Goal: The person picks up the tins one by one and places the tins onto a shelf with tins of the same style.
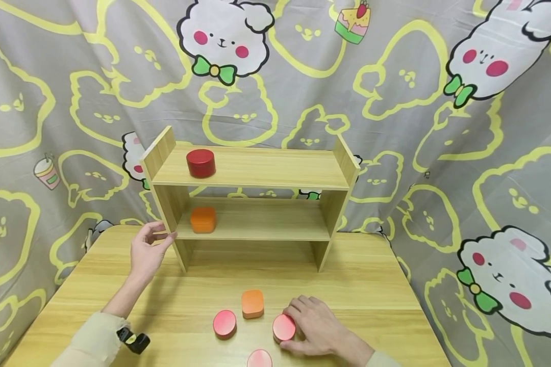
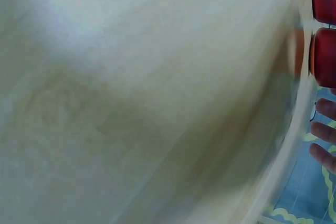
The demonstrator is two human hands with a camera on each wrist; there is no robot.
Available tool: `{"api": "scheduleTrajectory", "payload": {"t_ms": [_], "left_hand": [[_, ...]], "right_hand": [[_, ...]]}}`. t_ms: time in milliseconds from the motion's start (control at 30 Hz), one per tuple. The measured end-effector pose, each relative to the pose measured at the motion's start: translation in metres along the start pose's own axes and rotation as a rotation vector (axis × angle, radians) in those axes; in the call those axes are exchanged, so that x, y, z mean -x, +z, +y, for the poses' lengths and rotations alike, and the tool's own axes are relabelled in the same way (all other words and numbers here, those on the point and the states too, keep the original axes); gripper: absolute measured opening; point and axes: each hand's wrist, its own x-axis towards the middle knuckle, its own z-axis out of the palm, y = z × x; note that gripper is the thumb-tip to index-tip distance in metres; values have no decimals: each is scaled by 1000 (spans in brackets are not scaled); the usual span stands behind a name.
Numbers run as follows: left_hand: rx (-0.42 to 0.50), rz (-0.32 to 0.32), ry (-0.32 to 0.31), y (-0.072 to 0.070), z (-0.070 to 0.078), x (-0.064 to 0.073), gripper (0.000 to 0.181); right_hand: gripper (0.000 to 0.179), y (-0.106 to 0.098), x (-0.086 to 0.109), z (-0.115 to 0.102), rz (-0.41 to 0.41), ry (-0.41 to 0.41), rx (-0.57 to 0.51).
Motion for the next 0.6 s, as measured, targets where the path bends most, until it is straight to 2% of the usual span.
{"api": "scheduleTrajectory", "payload": {"t_ms": [233, 600], "left_hand": [[-11, -6, -1, -1, 1, 0, 33], [-5, -16, -6, -2, 2, 1, 33]], "right_hand": [[55, -9, -5, 6, 42, -26, 47], [58, -29, -19, 15, 100, -41, 59]]}}
